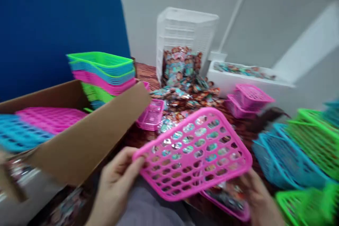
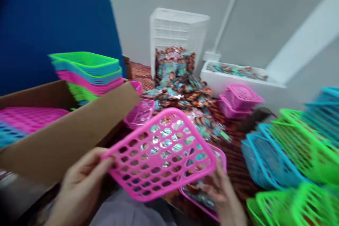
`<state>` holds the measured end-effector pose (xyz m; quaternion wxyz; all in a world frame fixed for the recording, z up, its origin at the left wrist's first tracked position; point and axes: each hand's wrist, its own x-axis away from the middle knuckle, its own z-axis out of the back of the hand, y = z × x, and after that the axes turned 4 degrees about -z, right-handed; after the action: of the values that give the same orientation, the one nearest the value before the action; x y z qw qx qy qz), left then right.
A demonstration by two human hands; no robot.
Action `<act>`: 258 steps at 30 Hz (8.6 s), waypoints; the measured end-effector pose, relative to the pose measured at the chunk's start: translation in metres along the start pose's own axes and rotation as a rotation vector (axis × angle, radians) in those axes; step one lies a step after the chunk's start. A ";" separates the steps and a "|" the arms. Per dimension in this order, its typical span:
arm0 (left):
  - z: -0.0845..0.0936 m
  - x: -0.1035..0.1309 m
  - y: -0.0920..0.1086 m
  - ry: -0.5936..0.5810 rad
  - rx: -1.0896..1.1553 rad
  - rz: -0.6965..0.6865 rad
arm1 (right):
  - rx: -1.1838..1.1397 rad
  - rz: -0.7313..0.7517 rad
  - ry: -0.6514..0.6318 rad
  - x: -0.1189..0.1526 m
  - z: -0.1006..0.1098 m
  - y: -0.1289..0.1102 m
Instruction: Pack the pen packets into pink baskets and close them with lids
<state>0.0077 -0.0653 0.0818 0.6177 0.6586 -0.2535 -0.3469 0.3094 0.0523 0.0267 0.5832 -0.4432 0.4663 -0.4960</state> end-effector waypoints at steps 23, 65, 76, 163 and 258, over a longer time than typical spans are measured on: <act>-0.209 -0.064 -0.113 -0.648 -0.343 -0.290 | 0.791 -0.109 0.164 -0.070 0.023 0.038; -0.246 -0.104 -0.109 -0.801 -0.907 -0.412 | 1.196 -0.120 0.176 -0.094 -0.022 0.047; -0.197 -0.075 -0.093 -0.837 -0.746 -0.347 | 0.904 -0.258 0.080 -0.095 -0.006 0.048; -0.266 -0.039 -0.092 -1.075 -0.828 -0.864 | 0.084 -0.086 0.400 -0.010 0.019 0.085; -0.204 -0.058 -0.129 -0.584 -0.305 -0.443 | 0.754 0.402 0.325 -0.009 0.044 0.078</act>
<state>0.1162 0.1225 -0.0379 0.5207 0.4717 -0.2160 -0.6781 0.3653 0.0722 -0.0412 0.7078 -0.0169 0.4154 -0.5712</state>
